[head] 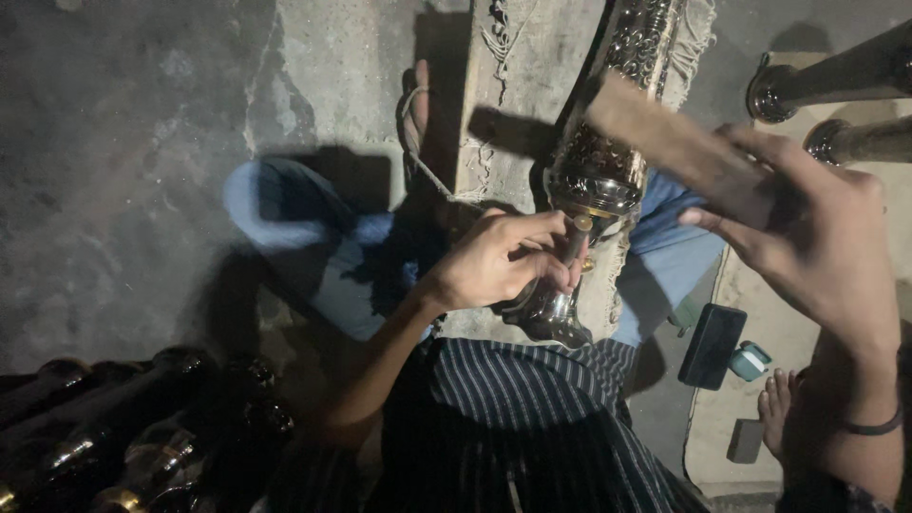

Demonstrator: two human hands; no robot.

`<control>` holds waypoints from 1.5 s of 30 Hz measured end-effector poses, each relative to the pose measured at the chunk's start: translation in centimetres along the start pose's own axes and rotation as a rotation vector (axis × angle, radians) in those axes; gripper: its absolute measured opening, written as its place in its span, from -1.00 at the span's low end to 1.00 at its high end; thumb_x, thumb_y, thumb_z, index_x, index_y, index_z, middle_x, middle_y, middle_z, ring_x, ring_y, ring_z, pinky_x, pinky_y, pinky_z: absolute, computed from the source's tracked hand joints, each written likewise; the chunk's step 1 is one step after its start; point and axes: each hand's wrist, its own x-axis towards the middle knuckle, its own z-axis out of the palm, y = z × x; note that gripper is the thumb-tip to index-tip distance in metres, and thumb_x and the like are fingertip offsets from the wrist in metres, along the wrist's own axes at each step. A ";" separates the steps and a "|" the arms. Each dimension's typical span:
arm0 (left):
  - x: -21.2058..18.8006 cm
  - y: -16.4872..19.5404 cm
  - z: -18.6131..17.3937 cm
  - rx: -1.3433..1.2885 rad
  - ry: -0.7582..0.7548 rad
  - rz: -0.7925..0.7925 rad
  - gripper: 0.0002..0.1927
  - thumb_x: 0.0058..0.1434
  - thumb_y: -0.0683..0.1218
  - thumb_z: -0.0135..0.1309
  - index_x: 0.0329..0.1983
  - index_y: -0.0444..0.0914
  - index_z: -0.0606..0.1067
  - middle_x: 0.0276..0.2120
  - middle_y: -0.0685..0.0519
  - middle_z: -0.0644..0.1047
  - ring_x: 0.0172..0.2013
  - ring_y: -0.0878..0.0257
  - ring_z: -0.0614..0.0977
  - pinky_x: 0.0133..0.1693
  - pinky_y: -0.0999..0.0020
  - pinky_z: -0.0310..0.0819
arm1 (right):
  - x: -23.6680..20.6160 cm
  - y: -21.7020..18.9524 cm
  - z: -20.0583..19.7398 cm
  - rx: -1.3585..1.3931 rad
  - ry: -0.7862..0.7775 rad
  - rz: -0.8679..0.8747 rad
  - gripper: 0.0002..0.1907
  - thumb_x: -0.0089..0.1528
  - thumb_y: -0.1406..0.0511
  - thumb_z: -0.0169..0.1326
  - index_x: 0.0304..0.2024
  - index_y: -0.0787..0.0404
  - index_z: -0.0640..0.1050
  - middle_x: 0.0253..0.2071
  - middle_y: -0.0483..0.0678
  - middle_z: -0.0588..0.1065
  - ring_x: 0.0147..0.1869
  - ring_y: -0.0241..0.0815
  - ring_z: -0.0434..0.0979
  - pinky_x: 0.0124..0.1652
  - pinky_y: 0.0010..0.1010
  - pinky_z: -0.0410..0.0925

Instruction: The person sits cross-legged on the floor with an ornate metal vase resting on a cloth pad. They hold a chisel against the vase's surface and strike it with a wooden mallet, working around the vase to cut decorative patterns, occasionally repositioning the chisel and rotating the work.

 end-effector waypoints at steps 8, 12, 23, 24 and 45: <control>-0.2 -0.5 0.4 -0.097 0.027 -0.029 -0.78 0.36 -0.40 -0.03 0.02 -0.35 0.48 -0.23 -0.01 0.65 -0.18 0.26 0.73 -0.02 0.41 0.66 | 0.2 0.2 -0.3 0.632 0.176 -0.106 -0.39 0.39 0.32 0.18 0.45 0.15 0.27 0.37 0.09 0.40 0.43 -0.04 0.51 0.35 -0.26 0.41; -0.5 -1.0 0.4 0.009 0.040 -0.032 -0.85 0.37 -0.38 0.04 -0.04 -0.36 0.50 -0.24 -0.02 0.67 -0.19 0.27 0.74 -0.06 0.42 0.67 | 0.4 0.2 -0.5 -0.197 -0.352 0.045 -0.23 0.13 0.28 0.30 0.36 -0.12 0.30 0.10 -0.05 0.55 -0.01 -0.08 0.70 0.02 -0.29 0.54; -1.3 0.5 1.3 0.031 0.186 -0.080 -0.86 0.34 -0.40 0.01 -0.09 -0.41 0.50 -0.27 -0.05 0.67 -0.19 0.26 0.76 -0.08 0.42 0.69 | 1.6 1.4 -1.5 -0.502 -0.237 -0.279 -0.03 -0.21 0.28 0.35 0.30 0.08 0.38 -0.02 0.08 0.59 -0.08 -0.01 0.68 -0.05 -0.25 0.51; -1.4 0.7 1.5 0.028 0.201 -0.085 -0.86 0.33 -0.40 0.00 -0.10 -0.41 0.50 -0.27 -0.05 0.67 -0.18 0.26 0.76 -0.07 0.42 0.69 | 1.6 1.6 -1.4 -0.424 -0.232 -0.291 -0.09 -0.16 0.29 0.34 0.28 0.02 0.37 -0.03 0.06 0.60 -0.10 -0.02 0.69 -0.06 -0.27 0.52; -3.1 -2.3 1.4 -0.278 0.469 0.217 -0.85 0.44 -0.42 -0.04 -0.03 -0.36 0.42 -0.18 -0.06 0.58 -0.17 0.25 0.70 -0.03 0.28 0.75 | -2.6 0.1 4.4 0.293 -0.053 0.098 -0.46 -0.02 0.30 0.32 0.01 0.25 0.52 -0.29 0.08 0.59 -0.30 -0.01 0.64 -0.29 -0.27 0.44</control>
